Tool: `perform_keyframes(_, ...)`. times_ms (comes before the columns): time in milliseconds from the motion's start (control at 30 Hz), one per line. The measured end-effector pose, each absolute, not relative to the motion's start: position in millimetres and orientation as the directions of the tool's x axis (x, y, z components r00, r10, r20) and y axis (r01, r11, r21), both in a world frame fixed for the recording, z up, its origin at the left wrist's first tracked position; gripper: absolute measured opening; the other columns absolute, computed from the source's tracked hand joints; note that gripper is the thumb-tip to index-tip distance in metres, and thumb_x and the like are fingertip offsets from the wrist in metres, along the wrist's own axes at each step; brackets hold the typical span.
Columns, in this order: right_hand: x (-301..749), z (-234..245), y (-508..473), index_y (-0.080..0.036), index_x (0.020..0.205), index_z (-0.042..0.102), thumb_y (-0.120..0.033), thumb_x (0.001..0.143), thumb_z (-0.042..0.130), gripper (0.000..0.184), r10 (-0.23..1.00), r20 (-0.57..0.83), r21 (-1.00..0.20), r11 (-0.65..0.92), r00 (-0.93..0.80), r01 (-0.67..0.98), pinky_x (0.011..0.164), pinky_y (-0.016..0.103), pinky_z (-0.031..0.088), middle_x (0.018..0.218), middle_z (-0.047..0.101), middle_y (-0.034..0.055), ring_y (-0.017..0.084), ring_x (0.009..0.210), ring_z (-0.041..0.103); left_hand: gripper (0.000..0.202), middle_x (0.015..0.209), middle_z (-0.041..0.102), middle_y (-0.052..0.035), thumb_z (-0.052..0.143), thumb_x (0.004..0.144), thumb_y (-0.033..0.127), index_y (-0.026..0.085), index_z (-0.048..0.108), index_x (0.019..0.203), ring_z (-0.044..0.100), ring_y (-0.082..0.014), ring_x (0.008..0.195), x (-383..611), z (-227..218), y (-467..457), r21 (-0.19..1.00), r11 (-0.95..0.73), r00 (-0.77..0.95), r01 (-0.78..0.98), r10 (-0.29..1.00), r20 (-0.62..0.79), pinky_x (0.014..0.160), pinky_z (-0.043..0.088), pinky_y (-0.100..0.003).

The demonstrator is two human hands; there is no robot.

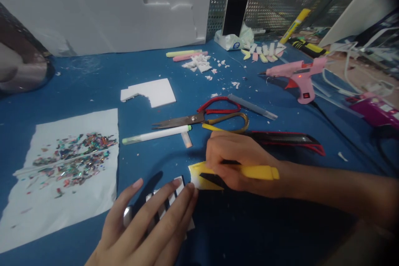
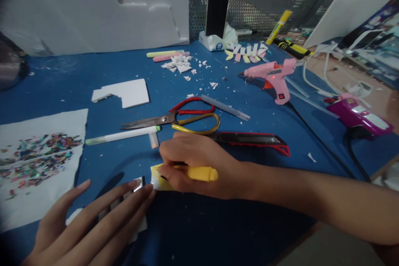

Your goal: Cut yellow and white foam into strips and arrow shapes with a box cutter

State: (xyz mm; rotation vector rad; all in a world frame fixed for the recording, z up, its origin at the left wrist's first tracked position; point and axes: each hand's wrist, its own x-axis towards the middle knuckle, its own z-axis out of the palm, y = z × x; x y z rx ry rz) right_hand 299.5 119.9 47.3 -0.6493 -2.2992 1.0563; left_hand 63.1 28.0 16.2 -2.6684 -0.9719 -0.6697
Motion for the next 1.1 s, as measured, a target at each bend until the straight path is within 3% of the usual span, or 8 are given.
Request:
perform_keyframes(700, 300.8, 44.9, 118.7, -0.017, 0.07, 0.044, -0.03, 0.094, 0.045, 0.027, 0.619, 0.267, -0.803, 0.566, -0.738, 0.184, 0.063, 0.026, 0.033, 0.068, 0.05, -0.0007, 0.011, 0.066, 0.043, 0.031, 0.134, 0.056, -0.002, 0.054, 0.09, 0.019, 0.017, 0.061, 0.12, 0.052, -0.0225, 0.118, 63.7, 13.8, 28.7, -0.063, -0.76, 0.675, 0.647, 0.532, 0.511, 0.116, 0.019, -0.051)
perform_keyframes(1100, 300.7, 50.3, 120.5, -0.015, 0.071, 0.048, -0.027, 0.093, 0.044, 0.026, 0.648, 0.169, -0.875, 0.446, -0.742, 0.19, 0.062, 0.025, 0.035, 0.07, 0.051, 0.0003, 0.01, 0.066, 0.045, 0.035, 0.137, 0.053, -0.0033, 0.052, 0.089, 0.019, 0.016, 0.06, 0.122, 0.051, -0.0243, 0.119, 61.3, 14.0, 26.4, -0.071, -0.764, 0.691, 0.641, 0.535, 0.486, 0.116, 0.016, -0.053)
